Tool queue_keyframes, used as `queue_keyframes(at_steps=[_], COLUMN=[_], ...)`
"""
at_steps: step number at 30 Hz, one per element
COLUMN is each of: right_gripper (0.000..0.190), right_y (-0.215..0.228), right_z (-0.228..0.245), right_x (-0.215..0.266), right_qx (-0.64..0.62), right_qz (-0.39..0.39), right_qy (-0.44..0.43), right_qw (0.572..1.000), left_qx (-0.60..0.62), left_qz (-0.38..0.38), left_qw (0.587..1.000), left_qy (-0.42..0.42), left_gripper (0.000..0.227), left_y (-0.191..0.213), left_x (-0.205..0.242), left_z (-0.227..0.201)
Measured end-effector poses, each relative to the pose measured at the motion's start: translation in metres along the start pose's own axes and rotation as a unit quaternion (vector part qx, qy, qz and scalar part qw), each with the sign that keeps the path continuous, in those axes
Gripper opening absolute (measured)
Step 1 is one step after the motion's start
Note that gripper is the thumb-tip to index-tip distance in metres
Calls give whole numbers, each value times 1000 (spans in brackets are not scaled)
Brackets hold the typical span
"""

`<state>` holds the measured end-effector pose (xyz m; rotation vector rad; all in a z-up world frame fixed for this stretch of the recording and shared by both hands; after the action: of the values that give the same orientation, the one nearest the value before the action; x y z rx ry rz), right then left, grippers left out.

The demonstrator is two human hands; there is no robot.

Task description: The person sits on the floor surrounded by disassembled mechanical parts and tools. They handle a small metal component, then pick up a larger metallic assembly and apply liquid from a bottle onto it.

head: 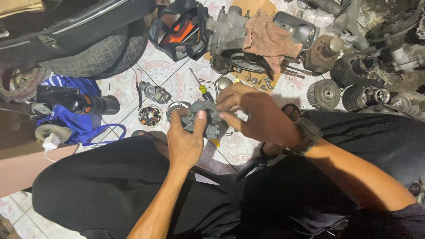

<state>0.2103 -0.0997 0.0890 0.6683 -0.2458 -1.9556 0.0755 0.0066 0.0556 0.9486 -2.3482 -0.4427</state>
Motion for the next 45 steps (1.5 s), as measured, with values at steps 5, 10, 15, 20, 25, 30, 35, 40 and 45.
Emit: queue_keyframes(at_steps=[5, 10, 15, 20, 25, 30, 35, 40, 45], right_gripper=[9, 7, 9, 15, 23, 32, 23, 23, 24], right_y=[-2, 7, -29, -122, -205, -251, -255, -224, -159], right_z=[-23, -71, -162, -242, -364, -400, -410, -356, -248], right_x=[5, 16, 46, 67, 77, 80, 80, 52, 18], right_qx=[-19, -42, -38, 191, 258, 232, 249, 362, 397], right_qz=[-18, -65, -37, 91, 63, 89, 98, 68, 86], right_qy=[-82, -159, -264, -231, -150, -356, -333, -249, -208], right_qw=[996, 984, 963, 950, 952, 901, 904, 896, 890], left_qx=[30, 125, 253, 287, 287, 292, 327, 303, 329], left_qz=[-20, -47, -97, -171, -164, -169, -151, -114, -88], left_qw=[999, 991, 963, 942, 943, 940, 929, 944, 938], left_qy=[-26, -5, 3, 26, 35, 60, 78, 62, 69], left_gripper=[50, 53, 47, 45, 44, 44, 28, 29, 29], left_y=[-2, 11, 34, 46, 42, 51, 51, 56, 40], left_x=[-8, -21, -30, -17, -17, -17, -15, -13, -19], left_z=[11, 34, 43, 47, 47, 88, 113, 72, 84])
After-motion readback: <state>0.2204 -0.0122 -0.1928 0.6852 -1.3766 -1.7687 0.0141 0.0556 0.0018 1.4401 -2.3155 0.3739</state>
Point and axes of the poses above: each hand's wrist, its own x-axis away from the middle knuckle, its own y-axis out of the back of the hand, z = x × y, the point moved 4 cm from there along -x, towards the middle knuckle, and after that the axes turned 1 degree about z, right-handed, at the moved point
